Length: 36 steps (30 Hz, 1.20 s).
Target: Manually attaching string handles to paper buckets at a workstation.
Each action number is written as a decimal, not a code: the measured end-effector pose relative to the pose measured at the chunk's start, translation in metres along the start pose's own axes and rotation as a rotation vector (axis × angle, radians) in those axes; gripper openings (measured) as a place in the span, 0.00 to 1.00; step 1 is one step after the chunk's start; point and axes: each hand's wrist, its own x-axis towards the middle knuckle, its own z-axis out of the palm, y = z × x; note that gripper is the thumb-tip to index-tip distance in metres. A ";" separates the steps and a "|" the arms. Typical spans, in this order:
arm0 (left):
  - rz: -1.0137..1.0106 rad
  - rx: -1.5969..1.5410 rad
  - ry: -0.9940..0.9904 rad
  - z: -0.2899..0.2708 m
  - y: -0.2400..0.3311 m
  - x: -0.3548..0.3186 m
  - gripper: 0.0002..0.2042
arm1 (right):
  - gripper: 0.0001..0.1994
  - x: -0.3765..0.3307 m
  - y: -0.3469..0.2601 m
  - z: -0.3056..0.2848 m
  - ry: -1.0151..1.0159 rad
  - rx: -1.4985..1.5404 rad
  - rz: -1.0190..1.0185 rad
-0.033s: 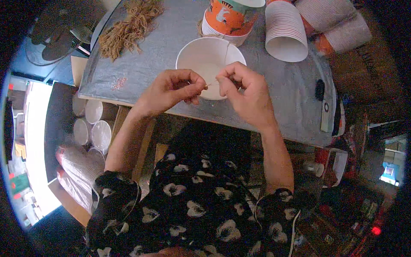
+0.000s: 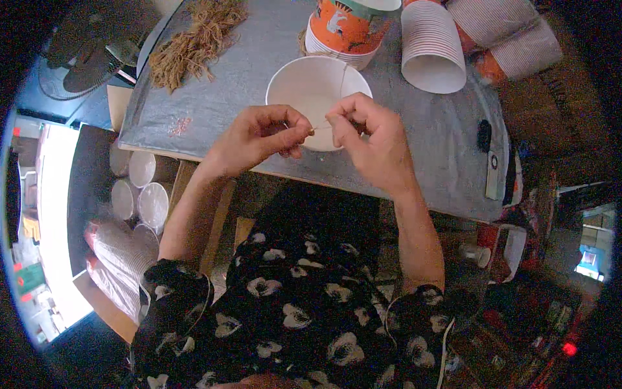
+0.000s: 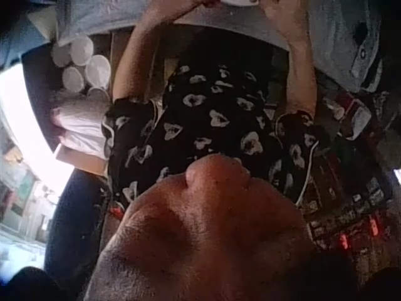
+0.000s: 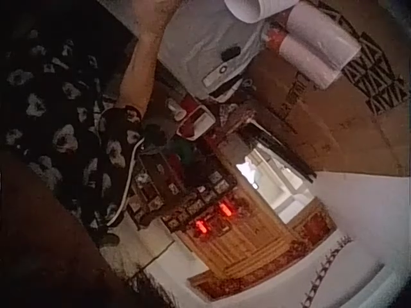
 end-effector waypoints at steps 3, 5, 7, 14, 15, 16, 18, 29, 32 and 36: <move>0.089 0.064 0.056 0.005 -0.002 -0.002 0.09 | 0.05 0.004 0.004 0.005 0.033 0.123 0.033; 0.138 0.108 0.097 0.010 -0.002 -0.004 0.09 | 0.05 0.007 0.006 0.009 0.035 0.188 0.077; 0.154 0.164 0.185 0.014 0.000 -0.008 0.06 | 0.05 0.009 0.008 0.012 0.031 0.256 0.121; 0.385 0.329 0.337 0.020 -0.017 -0.005 0.05 | 0.07 0.010 0.011 0.017 0.015 0.448 0.232; 0.459 0.382 0.354 0.020 -0.020 -0.004 0.05 | 0.07 0.010 0.011 0.017 0.010 0.465 0.244; 0.532 0.436 0.371 0.019 -0.022 -0.003 0.04 | 0.07 0.010 0.012 0.017 0.010 0.465 0.245; 0.437 0.404 0.378 0.020 -0.019 -0.007 0.04 | 0.07 0.012 0.014 0.017 -0.003 0.486 0.203; 0.212 0.076 0.293 0.014 -0.017 -0.013 0.05 | 0.07 0.011 0.009 0.015 -0.060 0.343 0.150; 0.236 0.106 0.295 0.018 -0.018 -0.011 0.05 | 0.07 0.012 0.008 0.019 -0.055 0.442 0.205; 0.295 0.177 0.321 0.021 -0.020 -0.011 0.05 | 0.07 0.013 0.008 0.024 -0.052 0.481 0.235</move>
